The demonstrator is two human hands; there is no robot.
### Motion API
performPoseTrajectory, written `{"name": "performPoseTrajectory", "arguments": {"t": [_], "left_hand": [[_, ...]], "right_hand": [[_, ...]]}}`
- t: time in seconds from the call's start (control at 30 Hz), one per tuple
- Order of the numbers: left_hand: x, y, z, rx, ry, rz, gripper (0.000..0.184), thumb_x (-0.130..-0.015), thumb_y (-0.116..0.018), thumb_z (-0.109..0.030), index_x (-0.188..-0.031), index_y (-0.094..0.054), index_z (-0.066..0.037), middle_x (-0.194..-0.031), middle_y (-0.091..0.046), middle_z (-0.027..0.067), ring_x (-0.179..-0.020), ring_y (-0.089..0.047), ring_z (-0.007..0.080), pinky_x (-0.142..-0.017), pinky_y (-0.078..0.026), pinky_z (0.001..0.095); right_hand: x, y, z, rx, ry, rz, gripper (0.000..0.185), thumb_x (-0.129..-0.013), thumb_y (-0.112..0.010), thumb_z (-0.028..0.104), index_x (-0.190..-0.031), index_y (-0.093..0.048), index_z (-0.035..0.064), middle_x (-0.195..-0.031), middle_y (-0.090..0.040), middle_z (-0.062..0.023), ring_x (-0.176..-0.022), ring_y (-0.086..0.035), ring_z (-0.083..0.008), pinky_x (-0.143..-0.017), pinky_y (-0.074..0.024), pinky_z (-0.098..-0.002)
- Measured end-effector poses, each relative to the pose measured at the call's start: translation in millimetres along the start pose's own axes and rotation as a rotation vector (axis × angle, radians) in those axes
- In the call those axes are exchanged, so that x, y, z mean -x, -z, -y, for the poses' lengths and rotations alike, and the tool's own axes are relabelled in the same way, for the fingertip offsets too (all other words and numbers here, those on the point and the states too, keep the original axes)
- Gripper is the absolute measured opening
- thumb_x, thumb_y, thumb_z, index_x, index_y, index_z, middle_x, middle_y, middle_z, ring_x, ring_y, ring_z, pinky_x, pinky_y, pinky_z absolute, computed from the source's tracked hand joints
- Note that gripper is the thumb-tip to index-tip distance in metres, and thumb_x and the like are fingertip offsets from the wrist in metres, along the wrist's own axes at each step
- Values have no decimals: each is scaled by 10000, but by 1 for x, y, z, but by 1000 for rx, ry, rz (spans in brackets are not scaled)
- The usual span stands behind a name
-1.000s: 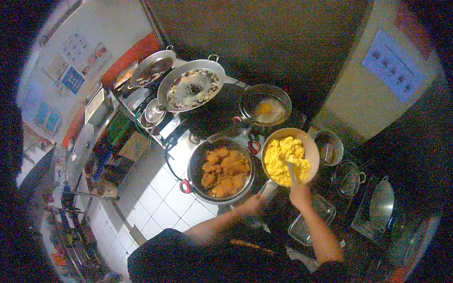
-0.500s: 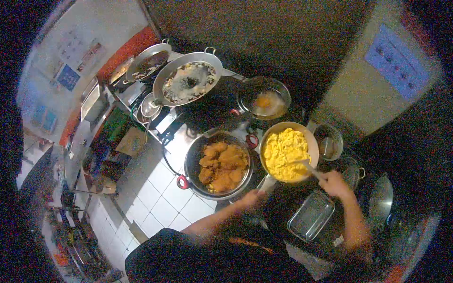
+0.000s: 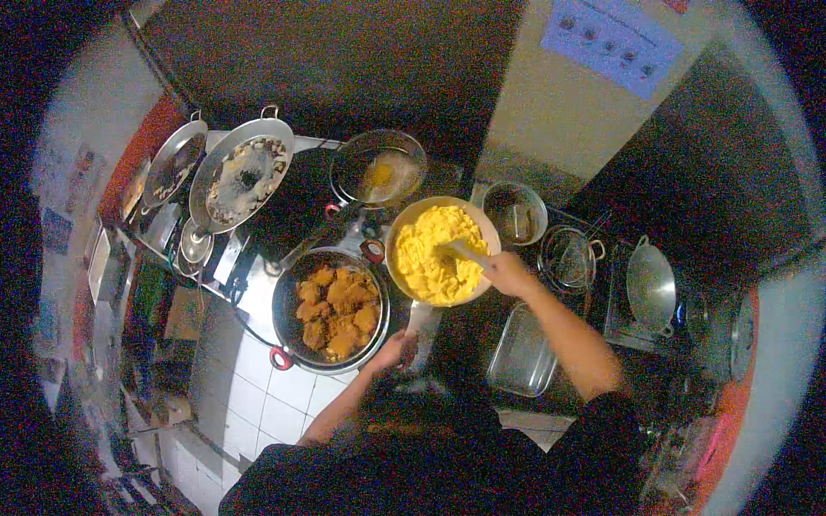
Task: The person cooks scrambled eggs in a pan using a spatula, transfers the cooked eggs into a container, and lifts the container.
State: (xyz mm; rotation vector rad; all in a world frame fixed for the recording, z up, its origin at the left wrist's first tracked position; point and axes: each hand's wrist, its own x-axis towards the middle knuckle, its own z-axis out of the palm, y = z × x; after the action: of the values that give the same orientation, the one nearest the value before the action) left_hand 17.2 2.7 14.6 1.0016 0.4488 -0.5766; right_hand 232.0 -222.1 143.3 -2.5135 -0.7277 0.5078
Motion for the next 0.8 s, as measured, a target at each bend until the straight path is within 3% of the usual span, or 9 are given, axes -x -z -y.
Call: {"name": "performPoseTrajectory", "arguments": {"t": [0.1,0.37,0.43,0.47,0.5,0.57,0.63,0.73,0.8], "left_hand": [[-18,11,21,-57,13,-80,313,-889,-429,-391,-894,-470,-80,-528,-410,-4,-376,-355,110,-338,-293,258],[-8,7,8,-140,-2,-79,355,-873,-440,-434,-942,-483,-89,-541,-428,-3,-392,-373,105,-347,-290,253],[-2,4,5,-141,17,-81,368,-868,-444,-445,-945,-483,-88,-545,-436,-2,-395,-382,106,-348,-295,251],[0,3,1,-127,24,-65,377,-863,-448,-453,-949,-484,-88,-551,-445,0,-399,-392,106,-349,-301,250],[3,1,-3,-113,31,-48,386,-858,-452,-461,-952,-485,-89,-557,-454,2,-402,-402,106,-349,-307,249],[4,-4,-6,-66,30,-61,293,-863,-461,-363,-942,-481,-81,-541,-437,6,-376,-379,115,-334,-303,263],[4,-3,-4,-25,27,-76,201,-868,-469,-265,-932,-476,-74,-525,-419,9,-349,-356,125,-319,-299,276],[-10,12,15,-116,7,-39,437,-848,-454,-487,-957,-488,-65,-584,-475,16,-419,-421,112,-351,-327,259],[-28,23,36,-302,-144,-117,249,-867,-471,-312,-917,-487,-69,-566,-429,2,-415,-387,98,-345,-314,264]], "right_hand": [[-12,11,13,-17,-1,-40,230,-723,-552,181,-913,-632,78,-779,-603,-194,-701,-594,-351,-634,-475,-403],[-23,-69,26,184,5,-28,302,-764,-440,91,-1025,-590,81,-812,-584,-252,-768,-597,-354,-677,-486,-421],[-9,-45,10,14,67,143,430,-824,-397,132,-1244,-452,209,-722,-594,-183,-625,-591,-244,-589,-471,-369],[1,-34,8,-112,79,31,301,-857,-382,176,-1062,-596,129,-665,-589,-157,-531,-553,-199,-530,-457,-329],[15,-6,35,-109,76,34,301,-857,-382,176,-1062,-596,129,-665,-589,-157,-531,-553,-199,-530,-457,-329],[36,47,88,-282,-555,137,218,-779,-513,192,-788,-620,2,-631,-606,-169,-613,-609,-234,-570,-479,-361],[30,41,68,-282,-589,79,195,-776,-507,173,-733,-597,5,-549,-568,-129,-503,-559,-215,-482,-446,-355],[4,-18,-18,-301,-559,33,178,-765,-485,127,-640,-547,17,-445,-490,-76,-340,-450,-198,-338,-356,-343],[7,-12,32,-536,-677,-60,141,-741,-455,65,-606,-487,43,-432,-427,-52,-313,-394,-173,-287,-280,-321]]}}
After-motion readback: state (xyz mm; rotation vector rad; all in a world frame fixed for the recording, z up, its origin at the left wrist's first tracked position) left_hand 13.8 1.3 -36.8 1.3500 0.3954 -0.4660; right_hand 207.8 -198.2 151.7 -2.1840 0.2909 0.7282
